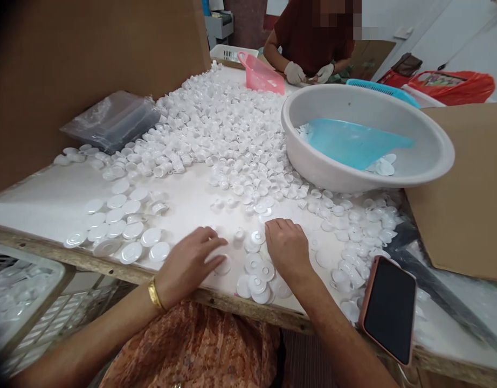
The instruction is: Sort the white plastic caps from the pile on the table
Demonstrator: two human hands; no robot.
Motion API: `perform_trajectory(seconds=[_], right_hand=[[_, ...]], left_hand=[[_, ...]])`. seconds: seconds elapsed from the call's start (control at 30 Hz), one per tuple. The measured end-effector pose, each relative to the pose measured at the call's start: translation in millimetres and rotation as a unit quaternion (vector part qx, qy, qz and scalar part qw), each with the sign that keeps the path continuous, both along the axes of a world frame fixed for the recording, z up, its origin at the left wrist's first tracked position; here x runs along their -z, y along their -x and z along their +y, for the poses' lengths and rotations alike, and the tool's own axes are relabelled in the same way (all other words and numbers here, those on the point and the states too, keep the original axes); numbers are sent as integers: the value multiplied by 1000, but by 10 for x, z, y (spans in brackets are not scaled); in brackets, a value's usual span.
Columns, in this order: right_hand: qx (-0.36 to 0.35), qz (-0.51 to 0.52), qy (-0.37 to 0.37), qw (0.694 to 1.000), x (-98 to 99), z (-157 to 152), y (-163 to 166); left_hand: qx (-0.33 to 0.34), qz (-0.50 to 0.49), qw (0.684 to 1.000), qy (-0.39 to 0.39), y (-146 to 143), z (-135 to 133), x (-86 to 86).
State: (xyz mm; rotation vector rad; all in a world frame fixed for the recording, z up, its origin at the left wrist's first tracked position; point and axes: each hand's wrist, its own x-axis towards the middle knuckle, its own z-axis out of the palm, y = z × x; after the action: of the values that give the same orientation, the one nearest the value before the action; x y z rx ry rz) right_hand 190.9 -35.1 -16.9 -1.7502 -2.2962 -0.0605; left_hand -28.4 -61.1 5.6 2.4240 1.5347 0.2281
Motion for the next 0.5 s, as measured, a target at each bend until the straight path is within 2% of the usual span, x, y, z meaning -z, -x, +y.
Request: perform_trajectory(seconds=[0.1,0.2,0.27,0.37,0.43,0.5], right_hand=[[66,52,-12,996,-59,9,-10],[84,104,71,988,-131,0,4],[67,91,114,987,-156,-12,25],[39,64,63,995,-174,-34,100],[4,82,28,996,-190,-48,203],[-57,112,44,991,-200,-53,359]], left_hand=[[44,37,997,54,-115,-63,36],[15,60,992,109,-127,-96,67],[-11,51,986,159,-92,-103,59],[-24,12,978,206,-2,-77,1],[-46,-33,974,217,78,-16,-57],[-100,-94,966,220,159,85,-108]])
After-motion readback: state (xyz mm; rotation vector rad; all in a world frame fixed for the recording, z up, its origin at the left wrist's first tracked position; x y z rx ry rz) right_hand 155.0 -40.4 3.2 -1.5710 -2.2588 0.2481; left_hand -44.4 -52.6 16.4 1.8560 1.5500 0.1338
